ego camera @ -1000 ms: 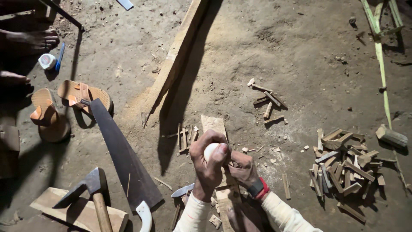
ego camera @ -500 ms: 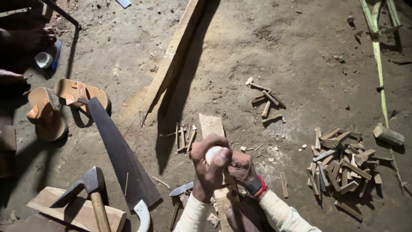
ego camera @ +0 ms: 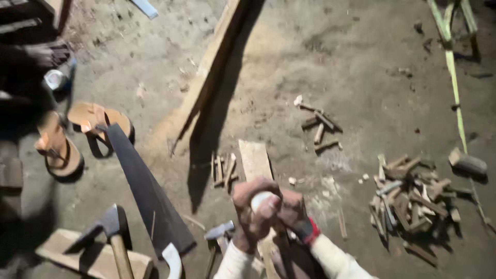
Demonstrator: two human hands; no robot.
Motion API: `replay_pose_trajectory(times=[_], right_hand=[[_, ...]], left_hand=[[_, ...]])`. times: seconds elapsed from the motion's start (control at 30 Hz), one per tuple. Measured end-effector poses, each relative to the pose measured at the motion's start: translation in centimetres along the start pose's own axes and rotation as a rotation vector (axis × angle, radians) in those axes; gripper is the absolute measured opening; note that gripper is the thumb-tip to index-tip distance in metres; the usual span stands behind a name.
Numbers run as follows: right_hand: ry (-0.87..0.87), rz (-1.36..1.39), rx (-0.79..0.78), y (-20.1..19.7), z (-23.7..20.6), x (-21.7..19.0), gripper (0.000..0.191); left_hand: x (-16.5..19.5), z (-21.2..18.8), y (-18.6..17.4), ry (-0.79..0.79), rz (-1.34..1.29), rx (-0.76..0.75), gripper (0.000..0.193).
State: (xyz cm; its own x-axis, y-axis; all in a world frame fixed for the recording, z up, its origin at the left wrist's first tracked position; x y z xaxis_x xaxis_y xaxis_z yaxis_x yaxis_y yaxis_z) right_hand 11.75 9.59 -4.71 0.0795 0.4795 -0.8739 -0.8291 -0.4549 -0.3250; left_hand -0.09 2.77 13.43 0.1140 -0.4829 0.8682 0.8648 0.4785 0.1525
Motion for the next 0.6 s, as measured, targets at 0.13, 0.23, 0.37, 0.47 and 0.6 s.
replay_pose_trajectory(times=[0.13,0.23,0.37,0.47,0.6], right_hand=[[-0.012,0.019,0.011,0.0,-0.3,0.0,0.028],[0.021,-0.031,0.0,0.3,-0.6,0.2,0.027],[-0.029,-0.059,0.021,0.2,-0.5,-0.1,0.026],[-0.082,-0.086,0.002,0.0,-0.1,-0.6,0.027],[-0.068,-0.077,-0.047,-0.1,0.3,-1.3,0.03]], left_hand=[[-0.6,-0.6,-0.6,-0.026,-0.034,0.01,0.032],[-0.8,-1.0,-0.8,-0.025,0.0,0.011,0.033],[-0.9,-1.3,-0.7,0.005,0.029,-0.001,0.034],[-0.9,-1.4,-0.9,-0.028,-0.011,-0.004,0.035],[-1.0,-1.5,-1.3,-0.088,-0.063,-0.015,0.035]])
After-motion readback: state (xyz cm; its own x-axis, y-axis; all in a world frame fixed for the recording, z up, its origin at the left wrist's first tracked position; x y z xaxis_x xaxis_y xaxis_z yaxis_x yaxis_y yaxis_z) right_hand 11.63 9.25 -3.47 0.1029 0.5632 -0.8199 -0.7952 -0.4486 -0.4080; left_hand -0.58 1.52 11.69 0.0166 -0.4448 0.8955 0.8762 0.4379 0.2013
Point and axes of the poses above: each hand's wrist, its own z-axis towards the middle knuckle, its own y-axis out of the palm, x = y × z, the point moved 5 cm from there along z, towards the middle knuckle, and after that the axes turned 6 degrees about x, right-handed, at the moved point
